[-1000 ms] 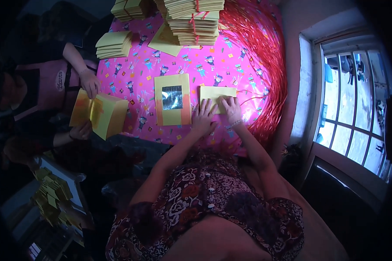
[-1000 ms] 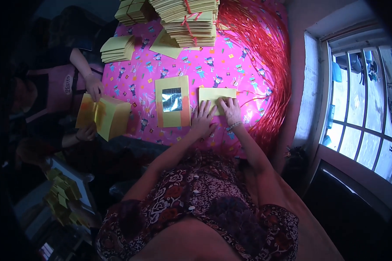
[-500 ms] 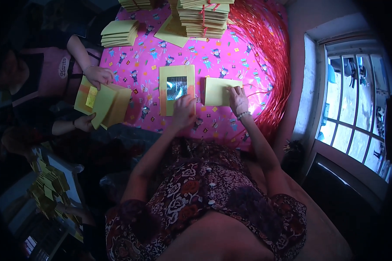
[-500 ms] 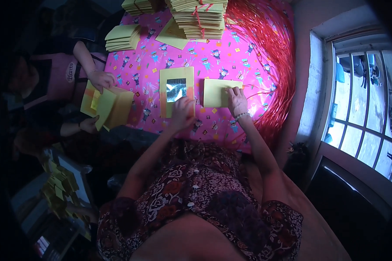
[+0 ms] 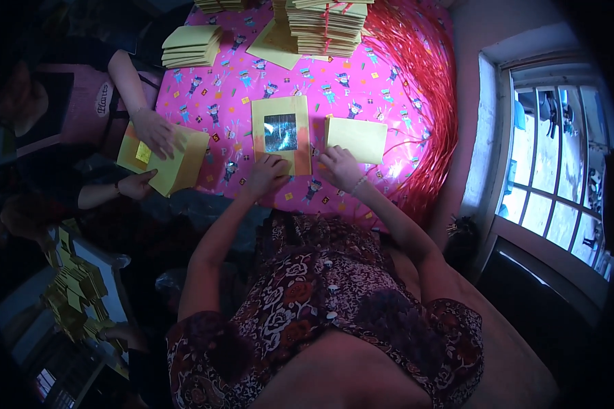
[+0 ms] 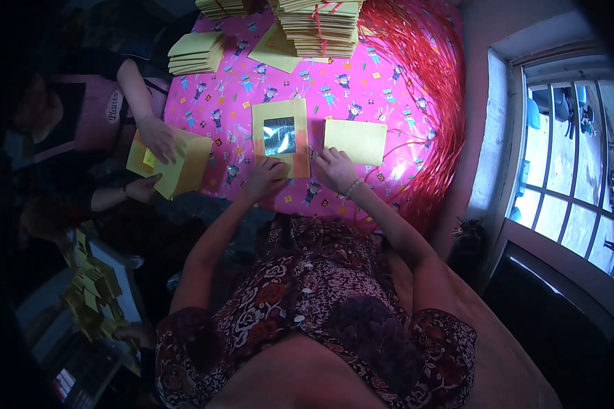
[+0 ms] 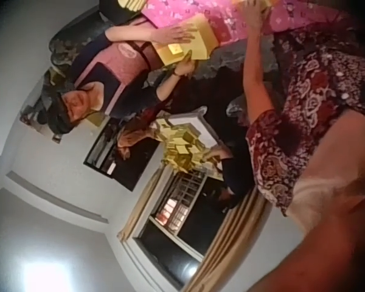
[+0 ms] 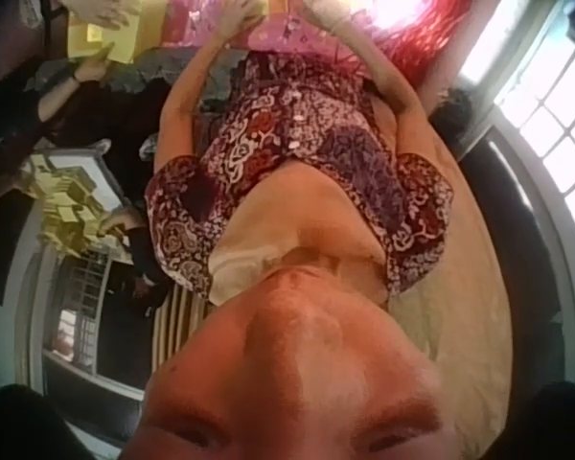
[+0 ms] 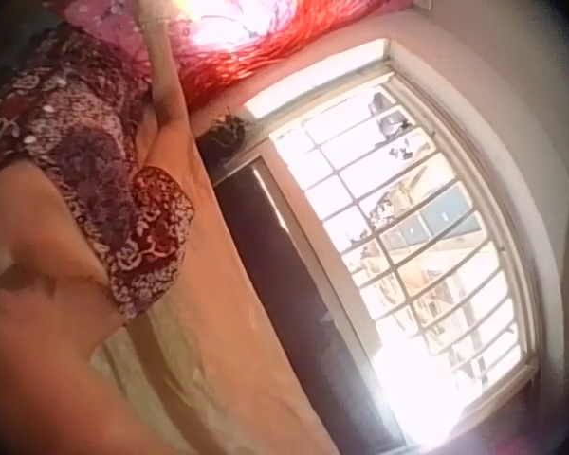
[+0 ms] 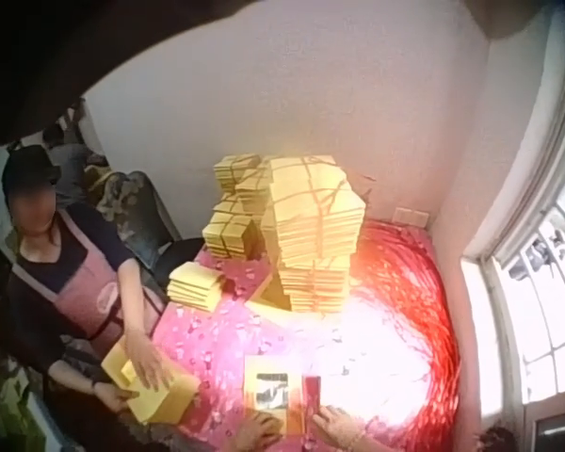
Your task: Sorting, stacking, and packing bundles of yellow paper into a large sack.
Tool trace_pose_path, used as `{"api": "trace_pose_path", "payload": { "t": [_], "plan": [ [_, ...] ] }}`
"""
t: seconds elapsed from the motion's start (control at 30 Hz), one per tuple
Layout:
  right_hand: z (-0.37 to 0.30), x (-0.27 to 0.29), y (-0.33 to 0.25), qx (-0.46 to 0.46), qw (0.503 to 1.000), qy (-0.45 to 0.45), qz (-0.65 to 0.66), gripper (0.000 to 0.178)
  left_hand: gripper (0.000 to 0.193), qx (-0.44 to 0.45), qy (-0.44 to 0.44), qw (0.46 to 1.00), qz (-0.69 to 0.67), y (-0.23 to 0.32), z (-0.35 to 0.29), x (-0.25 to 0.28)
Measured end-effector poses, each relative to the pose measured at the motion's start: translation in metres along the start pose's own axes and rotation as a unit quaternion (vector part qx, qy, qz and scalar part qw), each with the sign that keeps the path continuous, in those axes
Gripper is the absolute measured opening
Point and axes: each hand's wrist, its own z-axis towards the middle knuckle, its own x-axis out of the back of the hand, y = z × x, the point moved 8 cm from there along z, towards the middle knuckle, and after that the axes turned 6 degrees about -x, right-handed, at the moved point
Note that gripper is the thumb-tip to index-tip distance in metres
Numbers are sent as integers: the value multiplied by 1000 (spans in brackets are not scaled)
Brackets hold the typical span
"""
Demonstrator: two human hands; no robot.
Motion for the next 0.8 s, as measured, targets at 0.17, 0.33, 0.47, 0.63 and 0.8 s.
{"api": "trace_pose_path", "payload": {
  "t": [0.17, 0.33, 0.47, 0.63, 0.8],
  "plan": [
    [17, -25, -24, 33, 999, -30, -5, 36, 21, 3, 6, 1000, -25, -8, -1, 6],
    [30, -71, -5, 24, 995, -78, -63, 30, 17, 16, -41, 996, -73, -18, 12, 8],
    [38, -65, -10, 12, 996, -87, -30, 29, 16, 30, -42, 993, -106, -22, 9, 9],
    [32, -75, -11, -10, 985, -146, -92, 38, 33, -33, -73, 996, 25, 0, 5, 2],
    [32, -81, -13, -2, 981, -175, -83, 42, 43, -26, -52, 996, 63, 0, 2, -7]
  ]
}}
